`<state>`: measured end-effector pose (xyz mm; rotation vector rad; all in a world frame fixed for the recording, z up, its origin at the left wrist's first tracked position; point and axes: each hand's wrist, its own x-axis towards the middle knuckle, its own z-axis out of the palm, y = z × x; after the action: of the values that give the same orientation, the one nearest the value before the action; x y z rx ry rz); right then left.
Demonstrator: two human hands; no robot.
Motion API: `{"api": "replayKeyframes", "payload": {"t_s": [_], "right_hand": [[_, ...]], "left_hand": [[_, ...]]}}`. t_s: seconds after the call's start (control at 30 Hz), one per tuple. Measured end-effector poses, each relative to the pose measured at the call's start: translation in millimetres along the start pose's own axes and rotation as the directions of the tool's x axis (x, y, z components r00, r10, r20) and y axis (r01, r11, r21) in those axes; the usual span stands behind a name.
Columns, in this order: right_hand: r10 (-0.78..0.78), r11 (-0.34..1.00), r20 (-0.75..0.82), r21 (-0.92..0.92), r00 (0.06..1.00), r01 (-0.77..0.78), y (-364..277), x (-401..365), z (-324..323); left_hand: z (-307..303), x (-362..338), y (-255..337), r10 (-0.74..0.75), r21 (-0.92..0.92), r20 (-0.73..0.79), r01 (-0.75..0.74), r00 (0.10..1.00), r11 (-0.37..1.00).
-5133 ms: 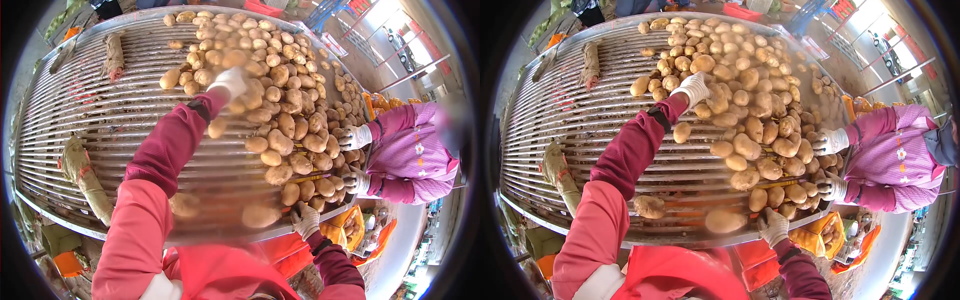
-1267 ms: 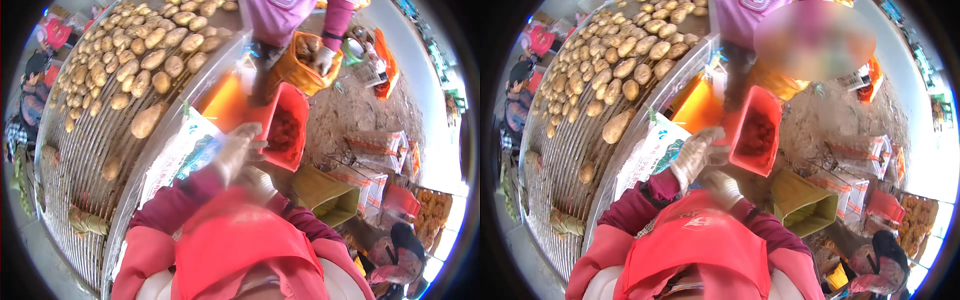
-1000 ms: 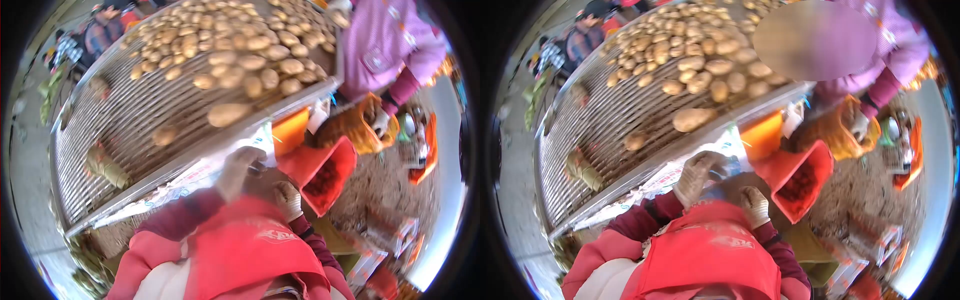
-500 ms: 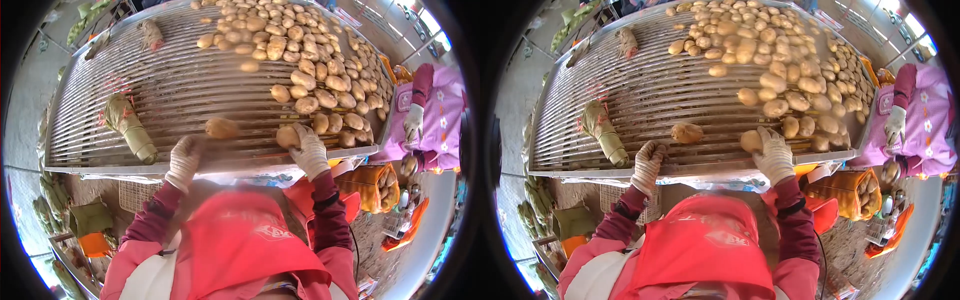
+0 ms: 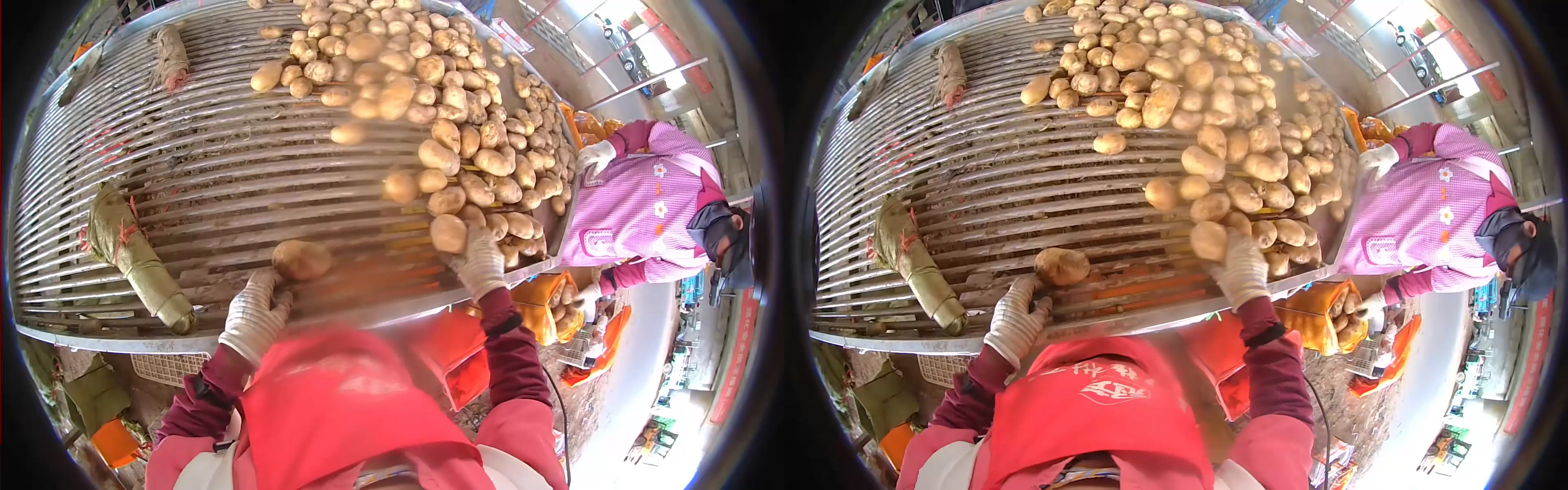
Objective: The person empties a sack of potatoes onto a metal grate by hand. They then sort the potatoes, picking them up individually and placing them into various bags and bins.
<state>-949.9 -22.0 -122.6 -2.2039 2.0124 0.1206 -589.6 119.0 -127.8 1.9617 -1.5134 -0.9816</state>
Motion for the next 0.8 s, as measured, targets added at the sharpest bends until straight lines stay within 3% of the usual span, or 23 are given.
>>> {"api": "replayKeyframes", "payload": {"t_s": [0.03, 0.07, 0.1, 0.23, 0.3, 0.37, 0.43, 0.5, 0.57, 0.67, 0.8], "right_hand": [[0.056, 0.996, -0.023, -0.071, 0.998, -0.057, 7, 8, -8], [-0.037, 0.992, -0.190, -0.127, 0.981, 0.012, 43, 24, 19], [-0.009, 0.997, -0.212, -0.075, 0.977, -0.007, 71, 38, 32], [0.294, 0.955, -0.109, -0.008, 0.950, -0.296, 100, 83, 17], [0.318, 0.934, -0.159, -0.116, 0.935, -0.338, 85, 92, 6], [0.234, 0.895, -0.259, -0.319, 0.937, -0.312, 44, 97, -3], [-0.222, 0.929, -0.347, -0.359, 0.911, 0.090, -10, 76, -19], [-0.406, 0.913, -0.196, -0.134, 0.893, 0.385, -51, 83, -12], [-0.624, 0.780, -0.336, -0.225, 0.706, 0.583, -72, 80, 19], [-0.756, 0.653, -0.262, -0.245, 0.600, 0.717, -81, 99, 28], [-0.760, 0.645, -0.172, -0.320, 0.627, 0.694, -39, 125, 22]], "left_hand": [[0, 0, -2, 0.012, -0.002, 0.007, -0.012, 1.000, 1.000], [1, 0, -5, 0.024, -0.003, 0.016, -0.024, 1.000, 1.000], [1, -1, -7, 0.039, -0.004, 0.024, -0.039, 0.999, 0.999], [-3, -1, -1, 0.074, 0.086, 0.054, -0.079, 0.996, 0.993], [-1, -2, -4, 0.088, 0.106, 0.038, -0.091, 0.995, 0.990], [-1, -1, -4, 0.091, 0.120, 0.026, -0.093, 0.996, 0.988], [-2, -1, -1, 0.088, 0.127, 0.039, -0.093, 0.995, 0.988], [-3, -1, 2, 0.085, 0.120, 0.039, -0.089, 0.996, 0.989], [-5, -3, 6, 0.099, 0.150, 0.026, -0.102, 0.995, 0.983], [0, -8, 3, 0.120, 0.187, -0.023, -0.113, 0.993, 0.976], [-1, -13, 12, 0.056, 0.273, -0.065, -0.036, 0.996, 0.961]]}}
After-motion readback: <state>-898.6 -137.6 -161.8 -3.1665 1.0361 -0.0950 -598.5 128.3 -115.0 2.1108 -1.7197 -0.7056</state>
